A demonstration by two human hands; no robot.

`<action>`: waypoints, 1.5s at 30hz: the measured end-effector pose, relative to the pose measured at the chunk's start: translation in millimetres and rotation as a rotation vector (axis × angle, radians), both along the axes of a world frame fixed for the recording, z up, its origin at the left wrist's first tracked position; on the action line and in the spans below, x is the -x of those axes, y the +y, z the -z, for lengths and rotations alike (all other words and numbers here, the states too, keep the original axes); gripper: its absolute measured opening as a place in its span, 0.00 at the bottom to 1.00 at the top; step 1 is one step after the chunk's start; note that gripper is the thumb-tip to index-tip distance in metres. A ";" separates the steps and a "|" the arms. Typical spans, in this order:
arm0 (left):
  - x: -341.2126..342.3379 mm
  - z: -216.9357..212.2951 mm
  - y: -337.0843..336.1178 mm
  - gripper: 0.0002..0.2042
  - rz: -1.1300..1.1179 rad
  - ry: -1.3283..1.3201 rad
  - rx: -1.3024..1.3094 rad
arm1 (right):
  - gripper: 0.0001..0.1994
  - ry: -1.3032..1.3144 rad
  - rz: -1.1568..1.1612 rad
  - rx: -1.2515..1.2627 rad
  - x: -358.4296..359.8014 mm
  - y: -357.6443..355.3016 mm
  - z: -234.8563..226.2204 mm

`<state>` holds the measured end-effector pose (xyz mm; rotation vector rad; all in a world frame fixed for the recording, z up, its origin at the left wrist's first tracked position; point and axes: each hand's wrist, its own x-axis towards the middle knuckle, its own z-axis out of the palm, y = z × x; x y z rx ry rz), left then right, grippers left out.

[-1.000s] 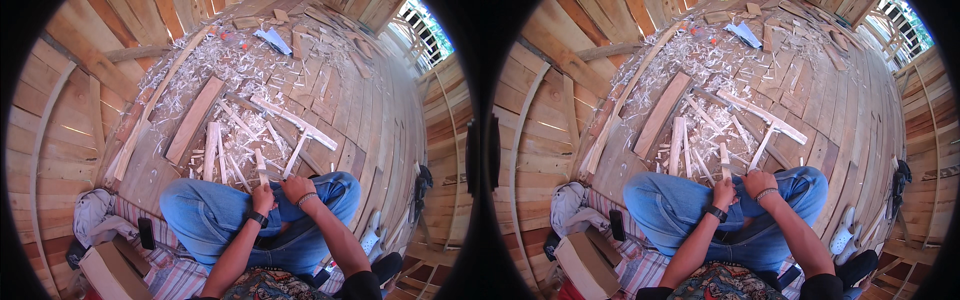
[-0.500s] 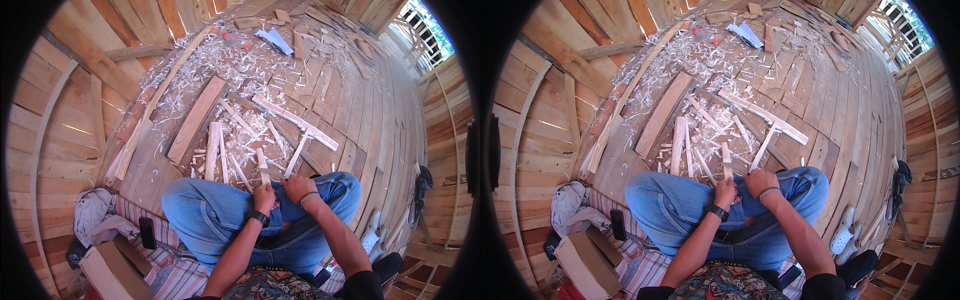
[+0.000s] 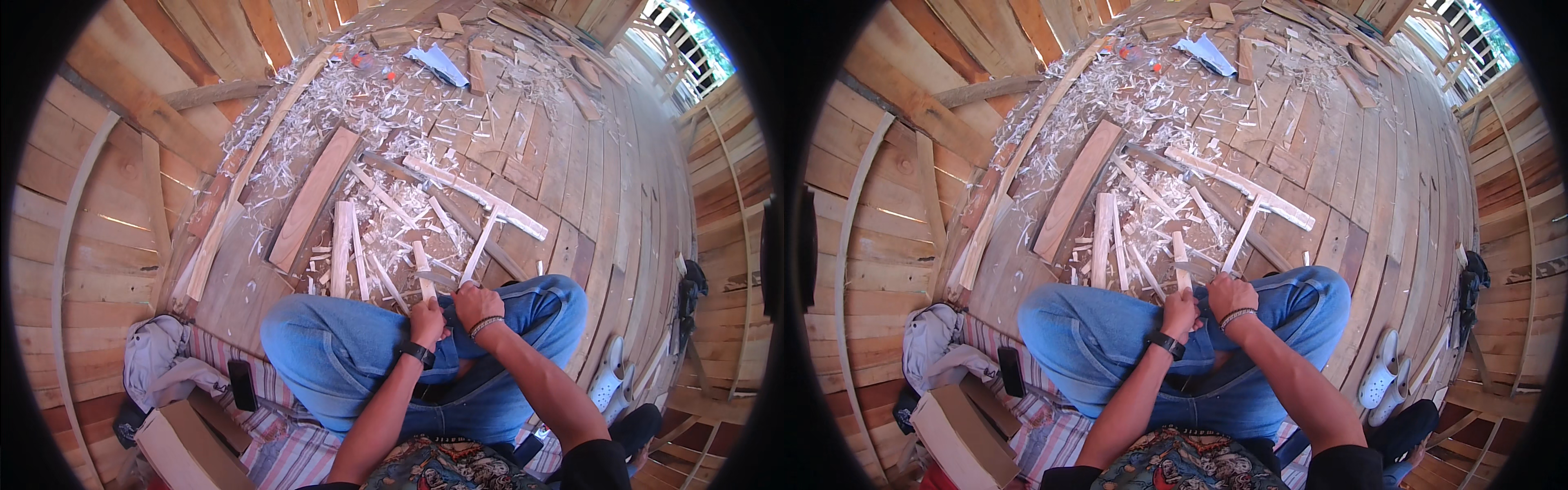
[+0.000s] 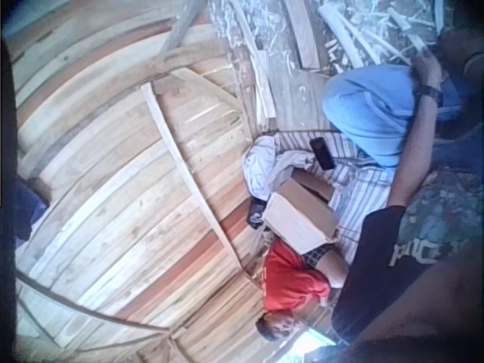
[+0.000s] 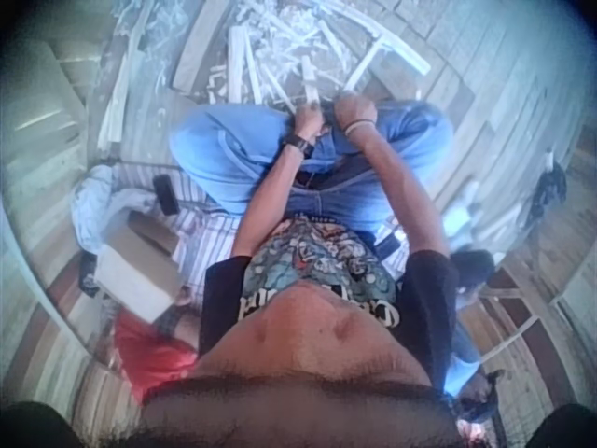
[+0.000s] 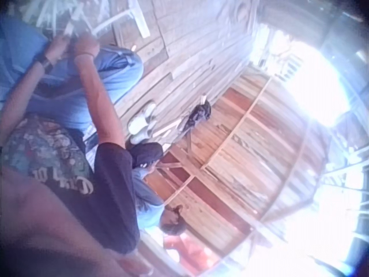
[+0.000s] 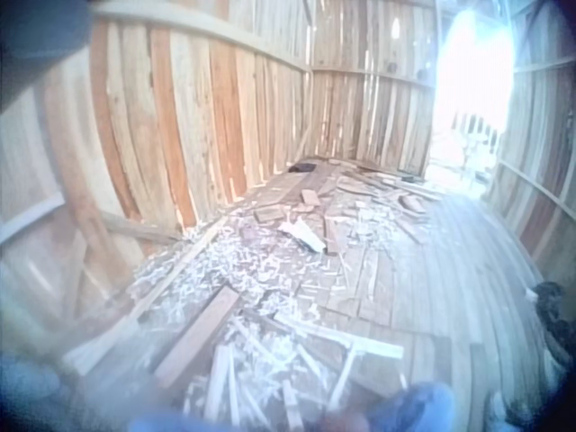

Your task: The person uses a curved blade tool to shave thin strips from a wooden plank while sitting on a floor covered in wood shavings.

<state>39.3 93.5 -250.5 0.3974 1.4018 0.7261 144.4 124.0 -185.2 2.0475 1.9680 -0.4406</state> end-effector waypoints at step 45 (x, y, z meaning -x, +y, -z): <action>-1.5 -13.4 -5.8 0.13 -0.010 0.032 -0.054 | 0.21 0.006 -0.246 0.061 -20.1 13.4 -7.5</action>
